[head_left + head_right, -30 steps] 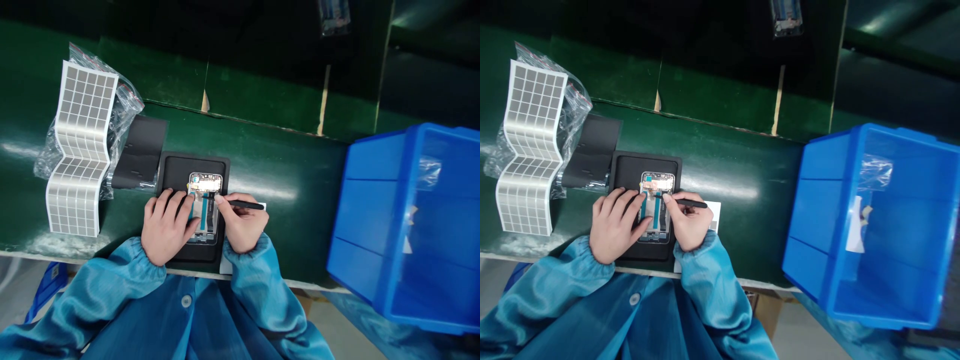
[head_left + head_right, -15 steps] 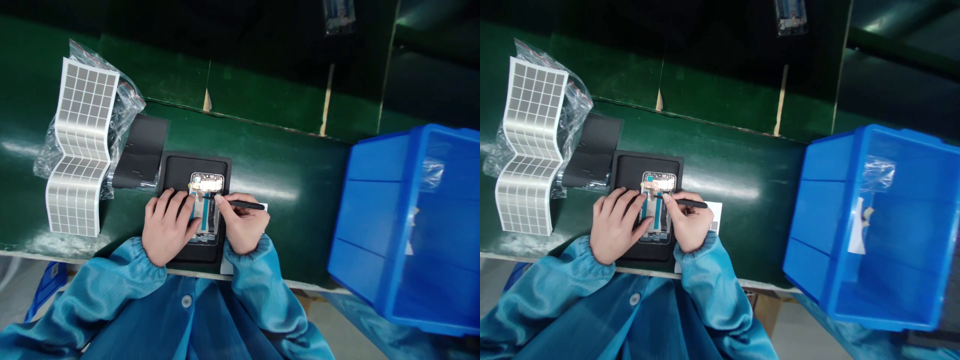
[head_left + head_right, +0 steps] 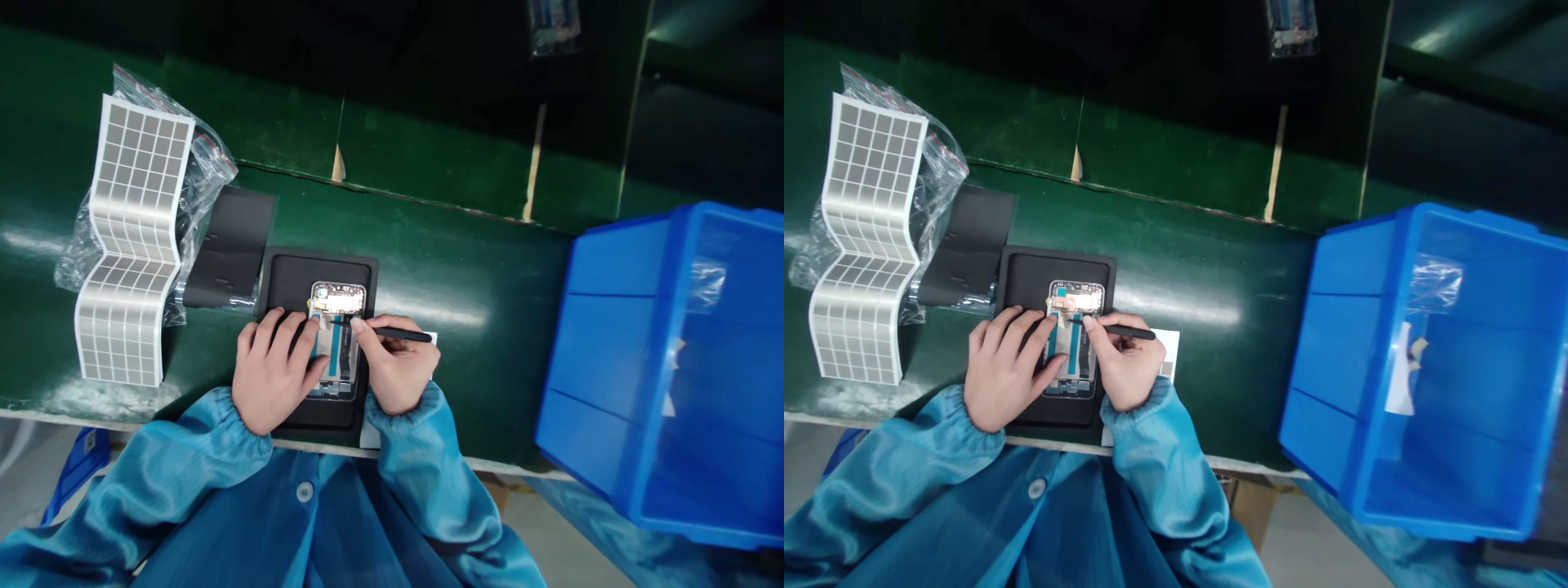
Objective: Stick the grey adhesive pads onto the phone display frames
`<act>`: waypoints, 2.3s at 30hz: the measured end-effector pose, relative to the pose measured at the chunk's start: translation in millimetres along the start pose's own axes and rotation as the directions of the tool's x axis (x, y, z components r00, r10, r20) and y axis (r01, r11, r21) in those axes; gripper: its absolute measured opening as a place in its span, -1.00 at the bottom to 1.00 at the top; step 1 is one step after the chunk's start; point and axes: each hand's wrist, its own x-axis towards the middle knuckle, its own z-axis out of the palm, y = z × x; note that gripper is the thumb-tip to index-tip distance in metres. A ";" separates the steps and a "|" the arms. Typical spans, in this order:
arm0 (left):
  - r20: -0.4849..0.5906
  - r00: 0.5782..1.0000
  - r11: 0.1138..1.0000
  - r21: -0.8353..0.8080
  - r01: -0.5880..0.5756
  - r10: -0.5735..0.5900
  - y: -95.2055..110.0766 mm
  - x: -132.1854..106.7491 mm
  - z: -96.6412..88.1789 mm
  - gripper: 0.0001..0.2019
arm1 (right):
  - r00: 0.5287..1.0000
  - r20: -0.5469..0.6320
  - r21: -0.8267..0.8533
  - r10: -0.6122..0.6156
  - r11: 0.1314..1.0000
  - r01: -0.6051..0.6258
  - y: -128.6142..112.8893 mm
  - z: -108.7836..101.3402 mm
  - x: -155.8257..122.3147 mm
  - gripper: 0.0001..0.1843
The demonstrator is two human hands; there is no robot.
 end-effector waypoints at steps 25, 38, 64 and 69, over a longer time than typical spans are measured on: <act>0.079 0.997 0.999 0.040 0.006 -0.009 2.0 -1.2 0.7 -0.56 | 1.000 -0.005 0.013 0.000 1.000 0.000 4.0 0.4 -0.4 -0.75; 0.081 0.997 0.999 0.051 0.002 -0.006 2.7 -1.8 2.1 -0.54 | 1.000 -0.007 0.019 0.004 1.000 -0.004 4.1 1.3 0.3 -0.76; 0.035 0.999 1.000 0.029 0.005 -0.006 2.3 -1.0 1.1 -0.59 | 0.994 -0.101 0.127 -0.045 0.990 0.058 13.0 -9.8 8.4 -0.76; 0.090 0.996 0.997 0.080 -0.005 -0.002 2.9 -2.0 1.2 -0.57 | 0.990 -0.137 0.219 -0.011 0.975 0.041 23.3 -16.0 16.4 -0.72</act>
